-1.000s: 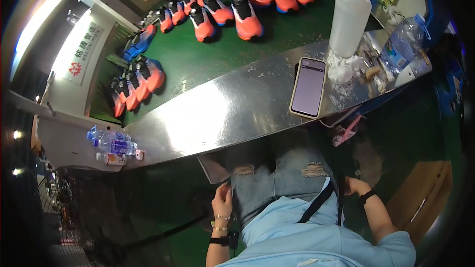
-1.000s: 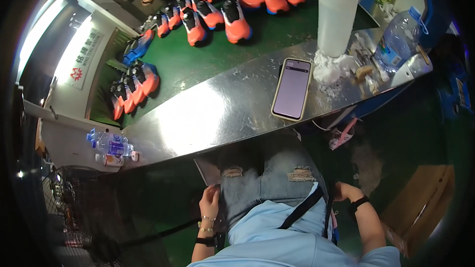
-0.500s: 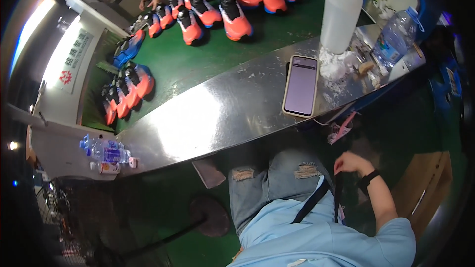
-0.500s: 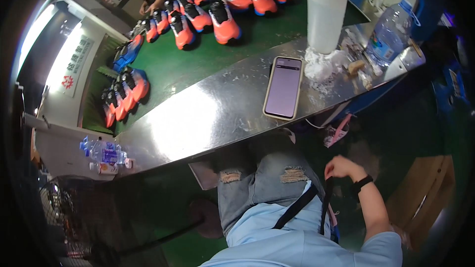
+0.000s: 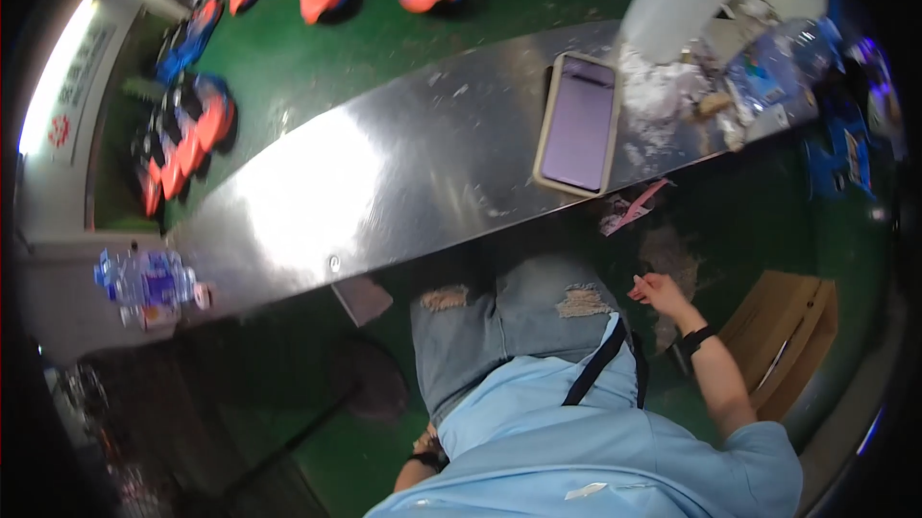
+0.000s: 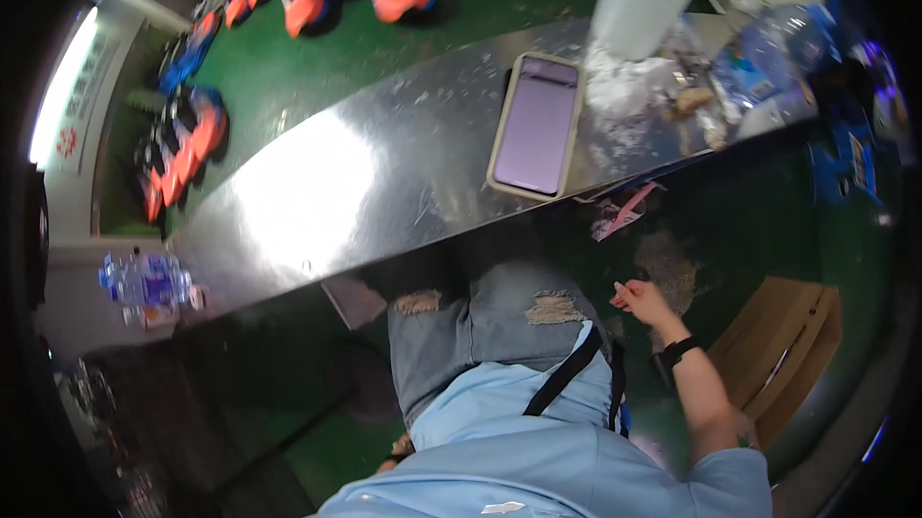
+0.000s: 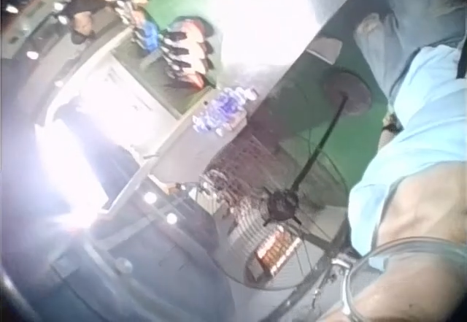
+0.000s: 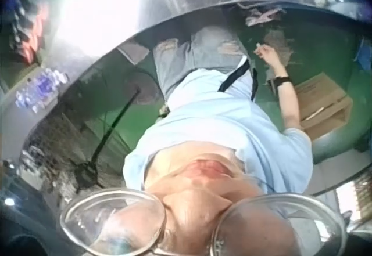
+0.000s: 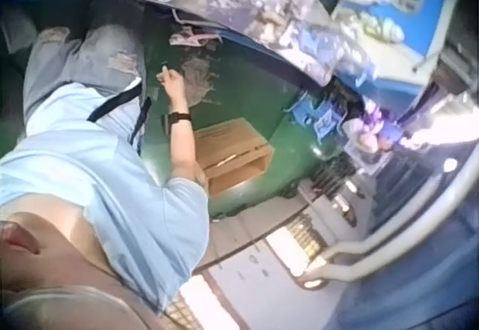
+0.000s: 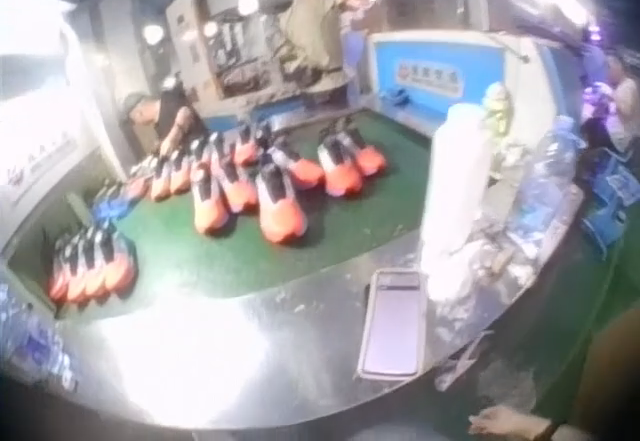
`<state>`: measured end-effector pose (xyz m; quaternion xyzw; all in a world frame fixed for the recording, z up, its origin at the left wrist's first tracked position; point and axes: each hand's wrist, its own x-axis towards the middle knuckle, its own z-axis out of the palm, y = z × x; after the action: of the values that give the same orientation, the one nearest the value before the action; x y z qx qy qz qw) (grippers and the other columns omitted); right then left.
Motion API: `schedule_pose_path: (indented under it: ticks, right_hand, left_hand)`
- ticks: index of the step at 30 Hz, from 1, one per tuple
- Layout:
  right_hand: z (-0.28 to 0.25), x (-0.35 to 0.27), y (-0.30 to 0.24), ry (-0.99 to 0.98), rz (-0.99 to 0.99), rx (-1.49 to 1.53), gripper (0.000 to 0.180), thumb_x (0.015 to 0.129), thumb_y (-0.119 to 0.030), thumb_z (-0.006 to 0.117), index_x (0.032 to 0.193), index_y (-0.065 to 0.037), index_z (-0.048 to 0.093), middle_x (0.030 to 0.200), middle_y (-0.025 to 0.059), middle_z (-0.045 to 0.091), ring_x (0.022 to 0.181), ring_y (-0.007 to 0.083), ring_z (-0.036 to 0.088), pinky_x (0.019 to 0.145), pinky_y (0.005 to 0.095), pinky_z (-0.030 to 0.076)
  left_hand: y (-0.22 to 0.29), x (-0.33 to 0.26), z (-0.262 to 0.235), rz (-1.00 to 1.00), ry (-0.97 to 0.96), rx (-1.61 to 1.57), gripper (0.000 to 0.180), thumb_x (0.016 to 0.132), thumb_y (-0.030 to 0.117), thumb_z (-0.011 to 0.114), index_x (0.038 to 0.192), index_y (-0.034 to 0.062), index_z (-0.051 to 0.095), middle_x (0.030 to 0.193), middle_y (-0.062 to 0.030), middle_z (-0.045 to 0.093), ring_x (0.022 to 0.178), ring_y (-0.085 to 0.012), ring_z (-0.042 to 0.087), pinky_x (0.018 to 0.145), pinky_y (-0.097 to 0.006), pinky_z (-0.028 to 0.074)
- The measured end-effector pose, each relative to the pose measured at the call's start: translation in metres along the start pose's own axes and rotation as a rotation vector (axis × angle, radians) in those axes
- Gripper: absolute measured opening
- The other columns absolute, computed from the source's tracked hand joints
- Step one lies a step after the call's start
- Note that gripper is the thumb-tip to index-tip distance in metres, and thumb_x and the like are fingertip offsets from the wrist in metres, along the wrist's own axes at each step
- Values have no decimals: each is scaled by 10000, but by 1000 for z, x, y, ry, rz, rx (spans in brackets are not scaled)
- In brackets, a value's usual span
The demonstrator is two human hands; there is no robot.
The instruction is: Applying adhesive liquid to shoe seams using a syringe-based applicator tool.
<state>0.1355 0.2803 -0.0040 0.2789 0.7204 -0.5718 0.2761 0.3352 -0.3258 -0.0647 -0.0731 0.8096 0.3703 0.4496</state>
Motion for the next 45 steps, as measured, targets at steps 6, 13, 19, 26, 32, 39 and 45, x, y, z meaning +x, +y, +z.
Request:
schedule_pose_path:
  ticks: [6, 13, 19, 26, 32, 39, 45]
  right_hand:
    - [70, 2, 68, 31, 695, 385, 632, 894, -579, 369, 1259, -91, 537, 1210, 147, 573, 1056, 305, 545, 878, 419, 432]
    - [69, -1, 69, -55, 691, 211, 589, 897, -528, 381, 1234, -75, 547, 1174, 143, 587, 1023, 298, 557, 857, 408, 440]
    - [45, 1, 65, -137, 720, 36, 546, 900, -478, 393, 1210, -59, 557, 1137, 139, 600, 990, 291, 570, 837, 396, 449]
    - [55, 31, 28, -239, 716, -125, 496, 904, -418, 406, 1181, -41, 568, 1095, 135, 616, 952, 282, 584, 813, 383, 459]
    - [106, 60, 0, -211, 536, -151, 454, 907, -368, 418, 1157, -25, 578, 1059, 131, 630, 919, 276, 596, 793, 371, 467]
    - [63, 24, 19, -68, 218, -118, 405, 911, -309, 432, 1128, -6, 590, 1017, 127, 646, 881, 267, 610, 769, 358, 477]
    - [73, 36, -4, 33, 17, -124, 364, 914, -258, 443, 1104, 10, 599, 981, 124, 659, 848, 260, 623, 748, 346, 485]
  left_hand:
    - [24, -79, 52, -219, 110, -242, 486, 838, 216, 613, 1269, 46, 466, 1156, -137, 607, 1007, -224, 597, 854, -343, 485]
    - [60, -32, -10, -340, 162, -385, 502, 831, 210, 625, 1273, 39, 459, 1156, -136, 606, 1006, -221, 596, 850, -339, 484]
    - [92, 22, -71, -485, 168, -519, 516, 824, 204, 636, 1276, 32, 452, 1156, -136, 604, 1005, -219, 594, 846, -335, 483]
    - [143, 2, -111, -624, 193, -638, 534, 817, 198, 648, 1279, 25, 444, 1156, -136, 603, 1004, -216, 593, 842, -330, 482]
    - [145, 28, -136, -522, 251, -654, 549, 811, 192, 658, 1282, 18, 438, 1156, -135, 602, 1003, -214, 592, 838, -327, 481]
    - [134, 102, -155, -245, 324, -611, 567, 803, 185, 670, 1286, 11, 430, 1157, -135, 601, 1002, -211, 590, 834, -322, 480]
    - [141, 88, -141, -82, 348, -580, 580, 798, 181, 679, 1288, 6, 425, 1157, -135, 600, 1001, -209, 589, 831, -319, 480]
